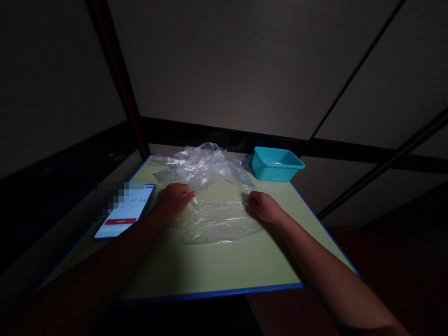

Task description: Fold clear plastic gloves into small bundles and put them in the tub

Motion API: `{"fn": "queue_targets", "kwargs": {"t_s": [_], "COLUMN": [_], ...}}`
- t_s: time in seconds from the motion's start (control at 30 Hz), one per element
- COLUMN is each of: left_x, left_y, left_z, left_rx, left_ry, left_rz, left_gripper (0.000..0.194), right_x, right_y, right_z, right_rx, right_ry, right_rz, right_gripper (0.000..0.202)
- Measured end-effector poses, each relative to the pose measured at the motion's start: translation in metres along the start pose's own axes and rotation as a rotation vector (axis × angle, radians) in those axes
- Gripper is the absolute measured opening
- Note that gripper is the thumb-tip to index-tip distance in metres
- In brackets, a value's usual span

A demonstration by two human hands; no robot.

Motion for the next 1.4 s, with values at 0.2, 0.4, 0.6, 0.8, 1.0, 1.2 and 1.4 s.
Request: {"fn": "queue_targets", "kwargs": {"t_s": [0.2, 0.4, 0.6, 0.8, 1.0, 1.2, 1.4], "left_x": [0.009, 0.027, 0.032, 0.026, 0.028, 0.044, 0.060], "left_y": [0.014, 0.054, 0.057, 0.044, 0.050, 0.072, 0.083], "left_z": [0.018, 0.020, 0.006, -0.003, 0.002, 0.004, -0.008], "left_rx": [-0.043, 0.209, 0.489, 0.618, 0.581, 0.433, 0.245], "left_ry": [0.306, 0.206, -0.028, -0.016, -0.022, -0.145, -0.219], "left_rz": [0.006, -0.421, -0.368, -0.288, -0.339, -0.611, -0.738], "left_gripper": [0.020, 0.013, 0.027, 0.042, 0.038, 0.033, 0.045], "right_x": [0.002, 0.024, 0.063, 0.075, 0.074, 0.068, 0.061], "right_y": [-0.003, -0.040, -0.091, -0.084, -0.078, -0.077, -0.076], "right_z": [0.004, 0.028, 0.021, 0.014, 0.011, 0.011, 0.010], "right_rx": [0.009, -0.099, -0.301, -0.271, -0.217, -0.298, -0.341], "right_ry": [0.024, 0.154, -0.414, -0.705, -0.735, -0.723, -0.677], "right_rz": [-0.030, 0.209, 0.659, 0.613, 0.566, 0.514, 0.539], "right_gripper": [0.002, 0.010, 0.014, 0.041, 0.046, 0.058, 0.049]}}
Point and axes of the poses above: each hand's wrist, its own x-axis away from the middle knuckle, its own z-axis out of the back of the hand, y = z × x, the point moved 5 cm from there along -x, towards the middle knuckle, and after that the axes turned 2 degrees about -x, right-handed, at the moved point
